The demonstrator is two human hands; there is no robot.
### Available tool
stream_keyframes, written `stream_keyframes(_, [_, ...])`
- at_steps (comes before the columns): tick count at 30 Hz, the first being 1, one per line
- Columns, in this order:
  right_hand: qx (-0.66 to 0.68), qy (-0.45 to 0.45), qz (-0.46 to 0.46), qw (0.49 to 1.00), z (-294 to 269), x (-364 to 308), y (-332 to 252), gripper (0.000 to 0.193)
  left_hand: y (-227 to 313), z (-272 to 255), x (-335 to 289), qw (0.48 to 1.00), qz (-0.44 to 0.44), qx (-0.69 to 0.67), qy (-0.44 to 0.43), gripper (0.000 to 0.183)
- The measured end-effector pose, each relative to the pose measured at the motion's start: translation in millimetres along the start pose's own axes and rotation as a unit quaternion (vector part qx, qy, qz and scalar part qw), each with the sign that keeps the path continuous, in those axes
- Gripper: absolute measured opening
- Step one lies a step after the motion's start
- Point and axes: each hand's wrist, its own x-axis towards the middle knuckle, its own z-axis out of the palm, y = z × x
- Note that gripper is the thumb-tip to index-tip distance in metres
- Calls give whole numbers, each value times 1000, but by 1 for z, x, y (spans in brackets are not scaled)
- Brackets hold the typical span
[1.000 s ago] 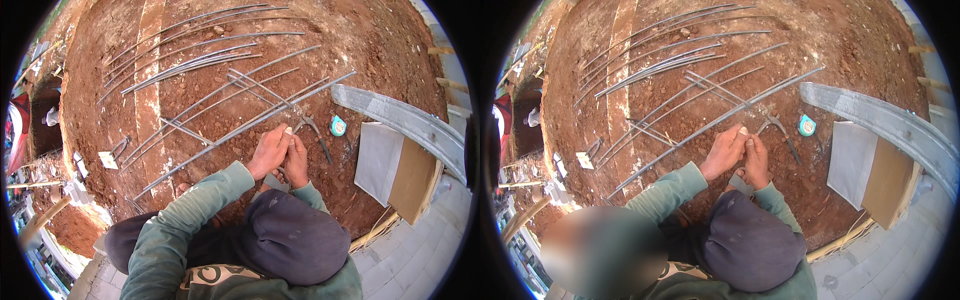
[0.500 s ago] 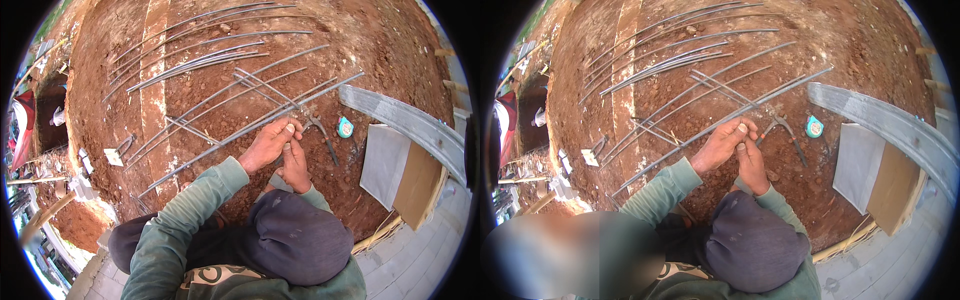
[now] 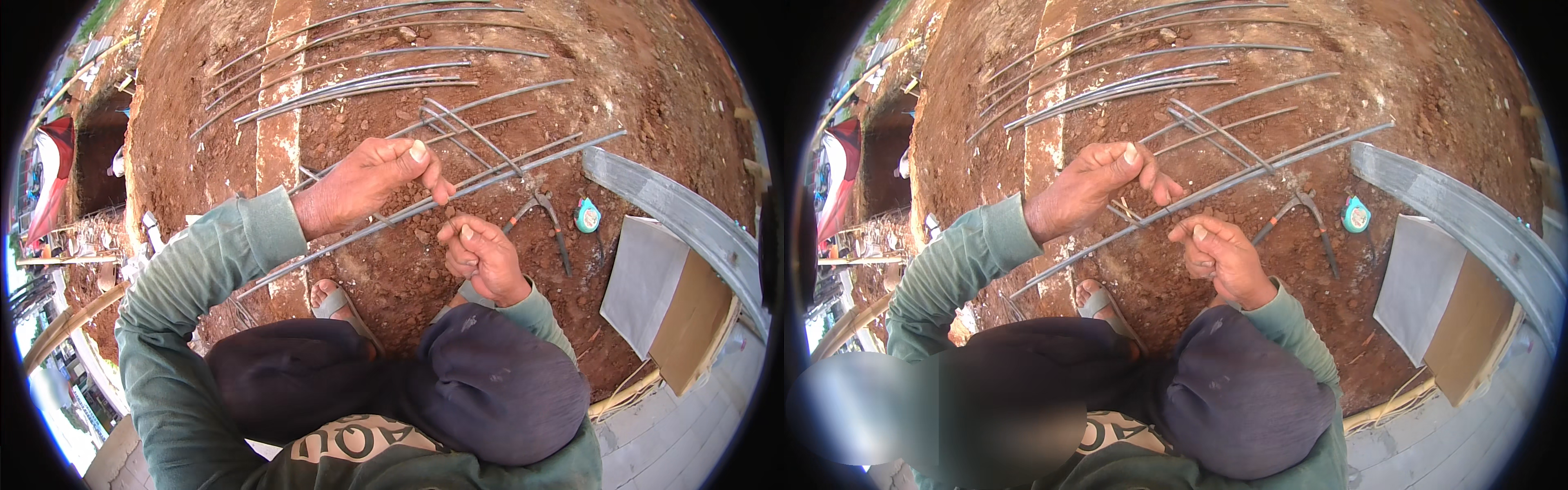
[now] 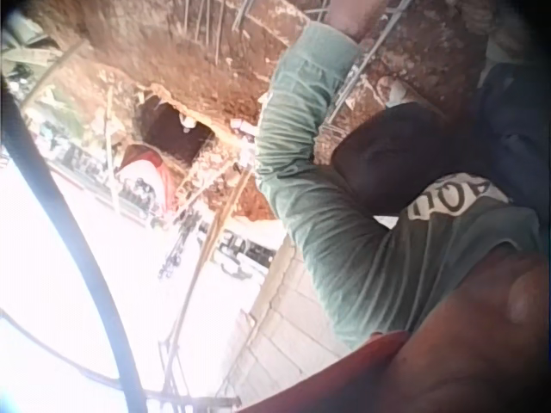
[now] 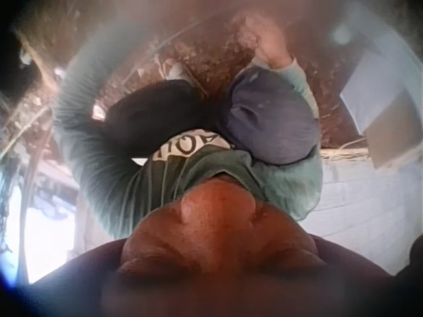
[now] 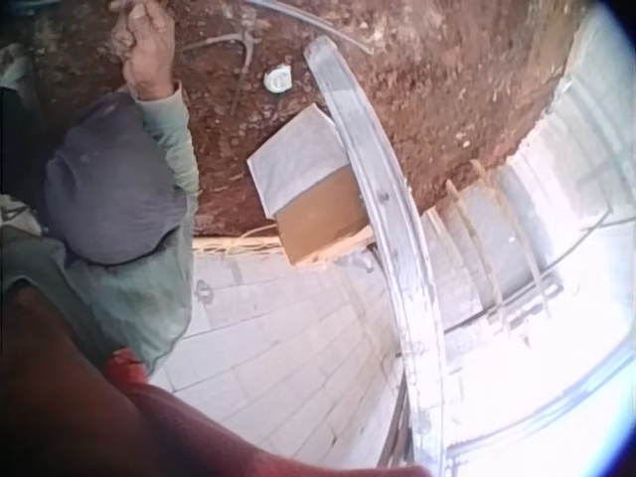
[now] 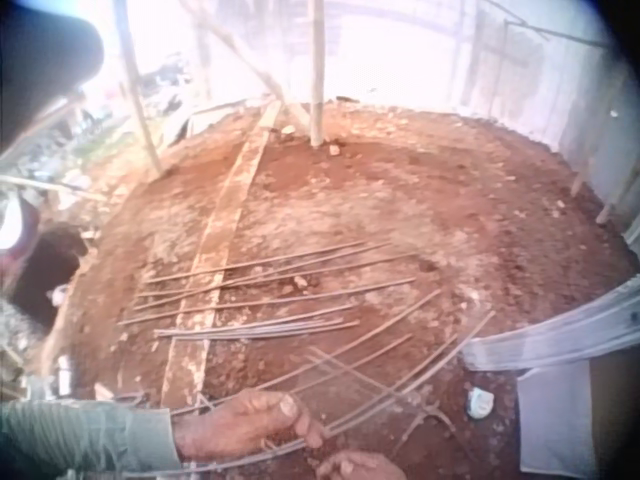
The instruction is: The person arranges metal rods on the ground and uses pliers to twist wire ties around intersections, forming a rebar grid. They repeatedly pick up rods, position them, and secure joints with wire.
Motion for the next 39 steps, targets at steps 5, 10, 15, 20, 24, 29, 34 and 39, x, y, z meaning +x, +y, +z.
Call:
stream_keyframes(5, [-455, -51, -47, 888, 13, 8, 2, 28, -25, -1, -46, 993, -42, 10, 109, 33])
stream_keyframes(10, [-494, 29, 30, 869, -12, -23, -5, 17, -87, -9, -95, 867, -45, 450, 211, 21])
stream_keyframes(15, [-659, 7, 68, 749, -45, -49, 24, 12, -156, -10, -91, 885, -60, 420, 193, 25])
stream_keyframes(20, [-688, 135, 53, 711, -54, -27, 56, 19, -156, -6, -90, 916, -96, 353, 165, 29])
stream_keyframes(24, [-630, 155, -2, 761, -47, -5, 75, 21, -134, 0, -87, 909, -116, 358, 180, 25])
stream_keyframes(29, [-597, 117, 110, 786, -49, -13, 71, 21, -122, 5, -86, 901, -93, 372, 204, 25])
stream_keyframes(34, [-569, 144, 72, 807, -48, 0, 68, 22, -119, 12, -83, 879, -131, 393, 235, 33])
stream_keyframes(39, [-480, 130, -7, 868, -25, 42, 87, 28, -119, 22, -72, 827, -197, 456, 262, 48])
